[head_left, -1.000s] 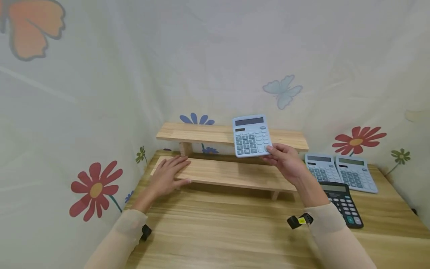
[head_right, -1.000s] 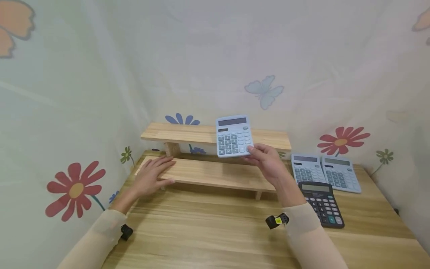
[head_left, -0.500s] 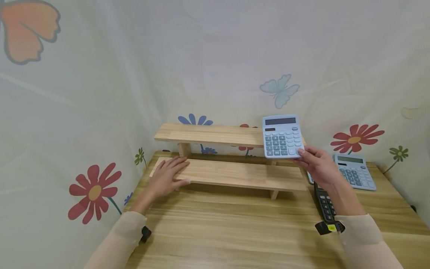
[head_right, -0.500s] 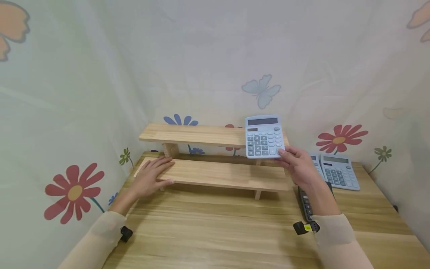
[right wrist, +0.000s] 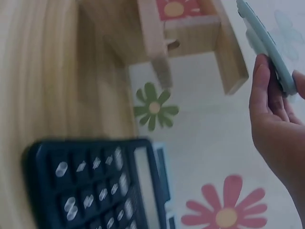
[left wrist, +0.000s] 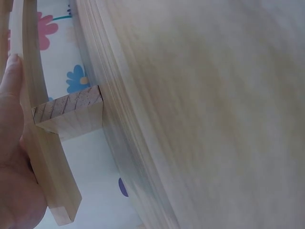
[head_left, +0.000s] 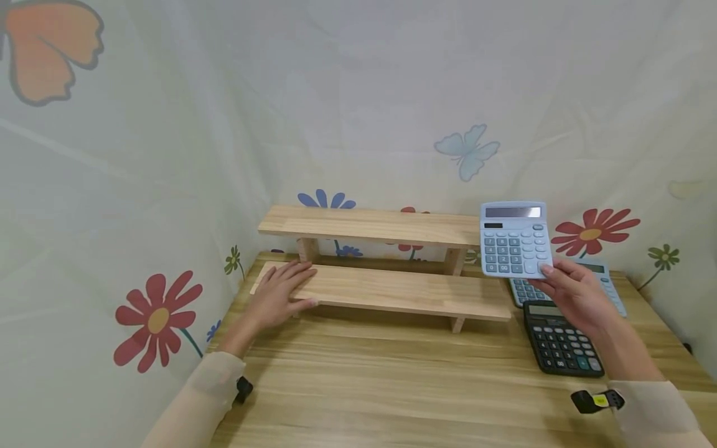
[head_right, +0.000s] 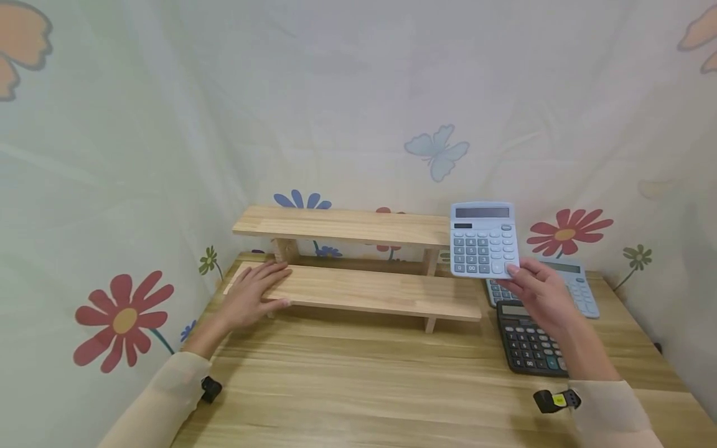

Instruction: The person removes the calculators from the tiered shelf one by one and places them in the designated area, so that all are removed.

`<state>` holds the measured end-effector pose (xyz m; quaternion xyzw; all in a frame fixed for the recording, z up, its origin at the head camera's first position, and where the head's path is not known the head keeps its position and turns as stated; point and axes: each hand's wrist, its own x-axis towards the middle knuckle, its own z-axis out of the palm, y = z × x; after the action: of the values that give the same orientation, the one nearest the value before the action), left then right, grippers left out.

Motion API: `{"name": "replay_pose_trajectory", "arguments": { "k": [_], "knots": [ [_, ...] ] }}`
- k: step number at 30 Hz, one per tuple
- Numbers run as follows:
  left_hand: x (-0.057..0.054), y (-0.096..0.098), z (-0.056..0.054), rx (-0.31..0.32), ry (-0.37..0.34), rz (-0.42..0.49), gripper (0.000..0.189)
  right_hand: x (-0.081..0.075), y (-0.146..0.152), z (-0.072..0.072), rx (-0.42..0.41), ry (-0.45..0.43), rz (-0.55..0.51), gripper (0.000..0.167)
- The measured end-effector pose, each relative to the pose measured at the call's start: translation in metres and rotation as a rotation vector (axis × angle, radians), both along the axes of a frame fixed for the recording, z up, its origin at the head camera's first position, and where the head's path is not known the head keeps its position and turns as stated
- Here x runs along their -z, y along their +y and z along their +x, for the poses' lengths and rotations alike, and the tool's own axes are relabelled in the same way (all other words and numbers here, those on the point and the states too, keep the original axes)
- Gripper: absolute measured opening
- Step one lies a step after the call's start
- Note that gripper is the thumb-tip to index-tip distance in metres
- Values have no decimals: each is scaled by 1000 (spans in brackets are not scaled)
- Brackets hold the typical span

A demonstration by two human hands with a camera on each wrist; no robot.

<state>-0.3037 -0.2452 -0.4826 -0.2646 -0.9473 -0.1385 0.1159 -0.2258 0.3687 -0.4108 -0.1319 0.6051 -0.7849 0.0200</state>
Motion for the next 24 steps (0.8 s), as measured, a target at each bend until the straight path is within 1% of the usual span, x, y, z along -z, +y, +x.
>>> {"name": "replay_pose_trajectory", "arguments": {
  "k": [5,9,12,16,18,21,24],
  "knots": [
    [-2,0,0,-2,-7,-1,81,9,18,7,-33,1,-82,40],
    [-2,0,-1,-1,-9,3,81,13,27,12,-20,-12,-146,39],
    [0,0,-1,4,0,3,81,14,35,17,-19,-21,-166,40],
    [2,0,-2,6,3,3,80,16,51,24,-36,-3,-170,43],
    [2,1,-1,6,1,7,80,17,60,28,-43,-9,-182,45],
    [1,1,-1,6,2,14,81,19,75,34,-32,-23,-169,46],
    [1,2,-2,7,12,14,81,23,90,39,2,-26,-95,45]
  ]
}}
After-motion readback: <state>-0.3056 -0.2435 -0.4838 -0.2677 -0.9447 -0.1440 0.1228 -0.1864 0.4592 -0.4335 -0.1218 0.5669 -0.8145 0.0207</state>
